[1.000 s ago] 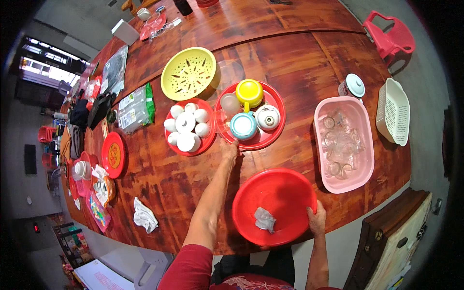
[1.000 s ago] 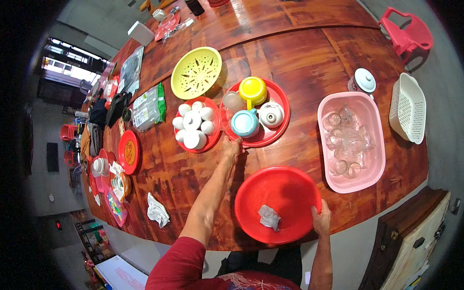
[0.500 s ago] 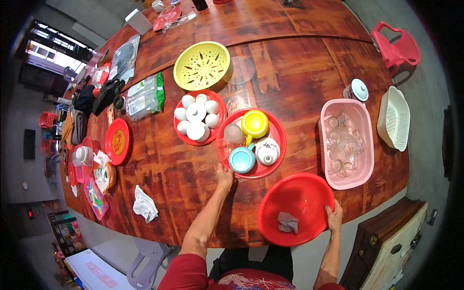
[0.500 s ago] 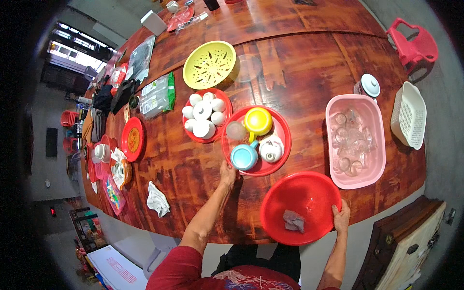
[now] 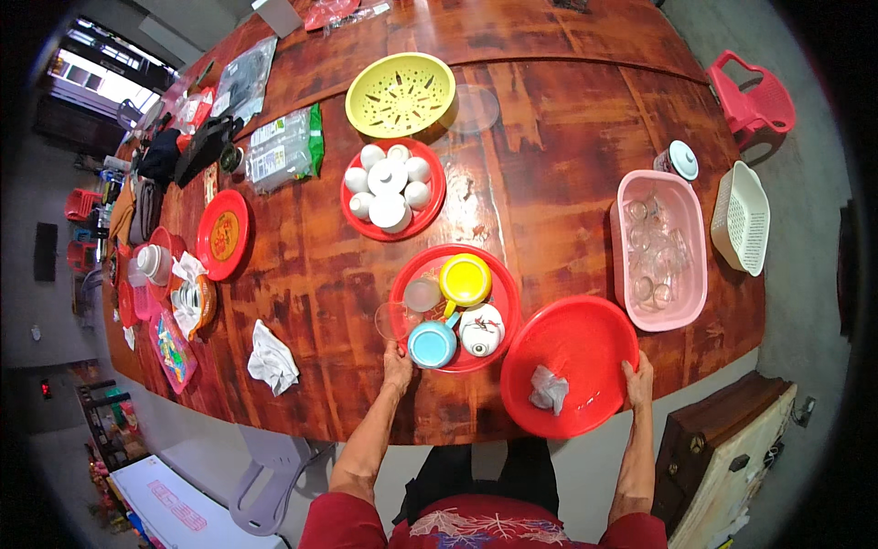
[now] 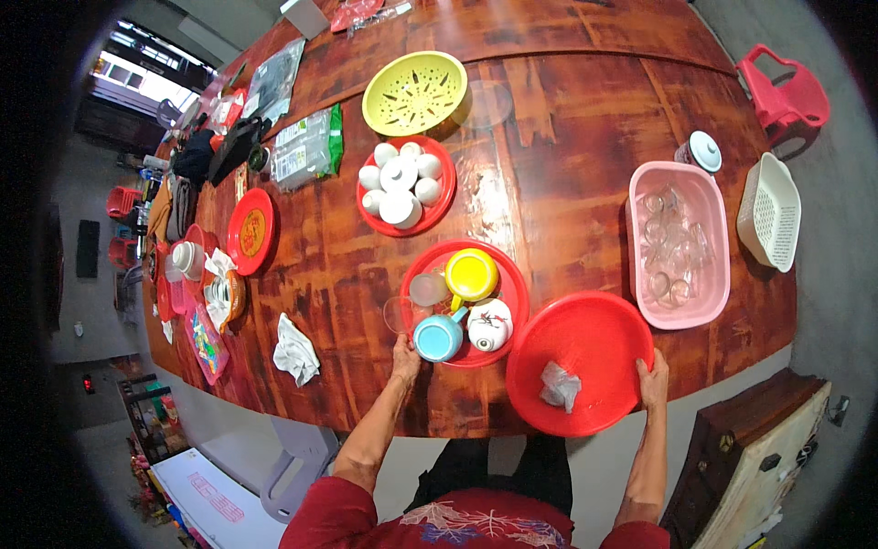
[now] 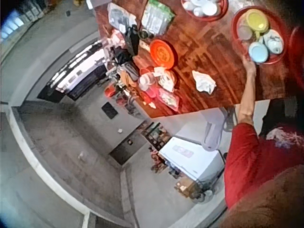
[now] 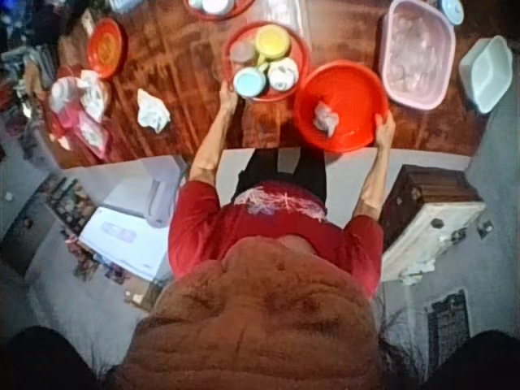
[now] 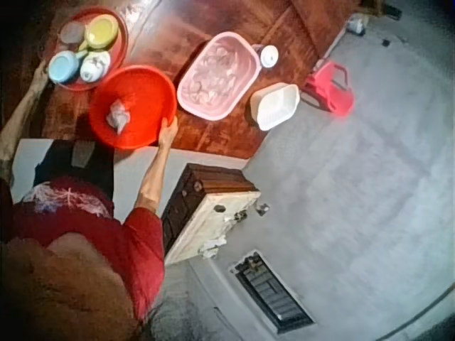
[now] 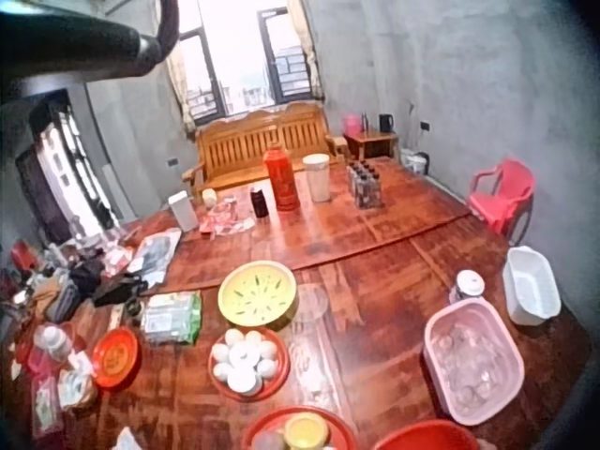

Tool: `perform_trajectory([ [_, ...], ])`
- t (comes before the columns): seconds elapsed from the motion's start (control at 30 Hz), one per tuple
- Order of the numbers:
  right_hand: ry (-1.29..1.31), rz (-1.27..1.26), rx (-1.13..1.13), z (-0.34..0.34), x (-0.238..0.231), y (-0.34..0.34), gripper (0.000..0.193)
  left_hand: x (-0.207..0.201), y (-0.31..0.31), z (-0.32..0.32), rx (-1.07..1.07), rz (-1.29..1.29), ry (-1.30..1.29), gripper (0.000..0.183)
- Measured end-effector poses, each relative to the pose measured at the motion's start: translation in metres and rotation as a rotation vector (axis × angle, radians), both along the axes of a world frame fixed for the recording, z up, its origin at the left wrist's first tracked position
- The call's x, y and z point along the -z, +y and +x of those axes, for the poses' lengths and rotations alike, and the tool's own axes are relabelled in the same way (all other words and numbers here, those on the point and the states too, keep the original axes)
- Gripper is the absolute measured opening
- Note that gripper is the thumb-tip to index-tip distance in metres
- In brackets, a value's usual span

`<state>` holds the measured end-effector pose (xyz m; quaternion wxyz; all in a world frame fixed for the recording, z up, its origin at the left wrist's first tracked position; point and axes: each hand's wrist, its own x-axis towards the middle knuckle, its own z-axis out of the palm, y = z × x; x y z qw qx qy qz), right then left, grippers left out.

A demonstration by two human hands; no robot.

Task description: The person washes several clear glasses and colorful mugs using a cloth in a red basin of water on a wooden table. The person scrubs each item individually and places the cleaned items into a pink container.

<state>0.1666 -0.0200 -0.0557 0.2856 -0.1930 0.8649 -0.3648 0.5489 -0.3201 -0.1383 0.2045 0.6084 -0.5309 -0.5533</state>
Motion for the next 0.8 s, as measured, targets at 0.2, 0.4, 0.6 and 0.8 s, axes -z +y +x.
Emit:
perform_trajectory([
  [0.2, 0.485, 0.195, 0.107, 0.015, -0.013, -0.012, 0.061, -0.018, 0.021, 0.023, -0.034, 0.167, -0.038, 0.026],
  [0.4, 0.736, -0.138, -0.265, 0.085, -0.071, -0.124, 0.059, -0.001, 0.046, 0.074, -0.089, 0.116, 0.058, 0.027],
  [0.6, 0.481, -0.168, -0.793, 0.186, -0.054, -0.221, 0.07, -0.007, 0.056, 0.117, -0.341, 0.052, -0.013, 0.026],
  [0.8, 0.672, 0.066, -0.947, 0.221, -0.013, -0.26, 0.055, -0.111, 0.007, 0.049, 0.007, -0.604, -0.266, 0.04],
])
